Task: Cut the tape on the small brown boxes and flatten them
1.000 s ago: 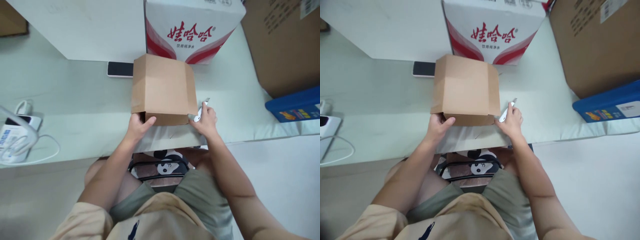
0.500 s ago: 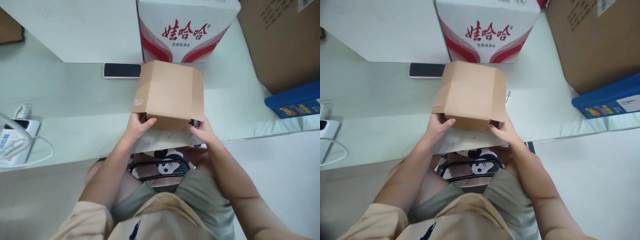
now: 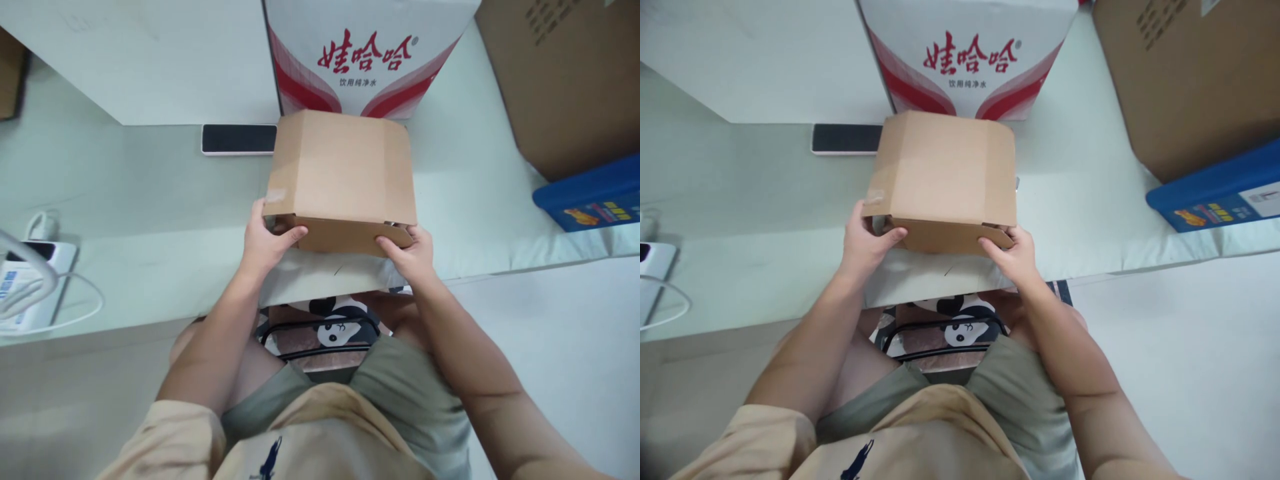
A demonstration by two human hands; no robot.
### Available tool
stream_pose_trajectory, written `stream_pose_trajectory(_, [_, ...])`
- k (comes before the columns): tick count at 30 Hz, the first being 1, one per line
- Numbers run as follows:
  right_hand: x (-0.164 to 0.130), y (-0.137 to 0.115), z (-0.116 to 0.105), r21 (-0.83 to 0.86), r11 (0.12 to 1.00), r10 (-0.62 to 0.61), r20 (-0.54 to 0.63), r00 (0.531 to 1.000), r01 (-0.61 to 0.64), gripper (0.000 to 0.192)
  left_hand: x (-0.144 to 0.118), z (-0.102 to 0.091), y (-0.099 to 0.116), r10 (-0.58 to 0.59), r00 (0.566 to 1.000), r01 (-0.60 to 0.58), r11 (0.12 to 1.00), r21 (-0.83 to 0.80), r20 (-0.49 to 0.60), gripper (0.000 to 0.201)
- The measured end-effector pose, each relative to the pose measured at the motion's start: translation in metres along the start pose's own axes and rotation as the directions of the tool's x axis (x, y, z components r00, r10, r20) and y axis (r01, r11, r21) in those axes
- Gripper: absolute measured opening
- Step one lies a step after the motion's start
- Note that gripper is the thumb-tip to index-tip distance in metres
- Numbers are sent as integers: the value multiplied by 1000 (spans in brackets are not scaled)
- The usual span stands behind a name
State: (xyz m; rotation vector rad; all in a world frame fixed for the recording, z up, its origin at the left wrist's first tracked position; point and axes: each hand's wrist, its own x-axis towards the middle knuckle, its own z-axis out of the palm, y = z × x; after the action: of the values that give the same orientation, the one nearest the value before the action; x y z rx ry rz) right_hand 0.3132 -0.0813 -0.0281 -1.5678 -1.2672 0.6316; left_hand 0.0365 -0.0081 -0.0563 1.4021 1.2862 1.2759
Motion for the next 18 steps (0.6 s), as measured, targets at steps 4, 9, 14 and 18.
stream_pose_trajectory(4, [0, 8, 0, 69, 998, -6, 3, 1000, 5, 37, -2, 0, 11, 2, 995, 0, 1000, 21, -99, 64])
stream_pose_trajectory(9, [9, 20, 1, 262, 965, 63, -133, 989, -26, 52, -9, -8, 20, 88, 994, -82, 993, -86, 64, 31])
stream_pose_trajectory(14, [14, 25, -1, 282, 957, 7, -275, 961, 74, 40, -2, -14, 17, 69, 998, -68, 996, 64, -6, 12])
stream_pose_trajectory(18, [12, 23, -7, 310, 940, -101, -145, 984, 143, 42, 12, -21, 1, 73, 997, -73, 991, 108, 9, 38])
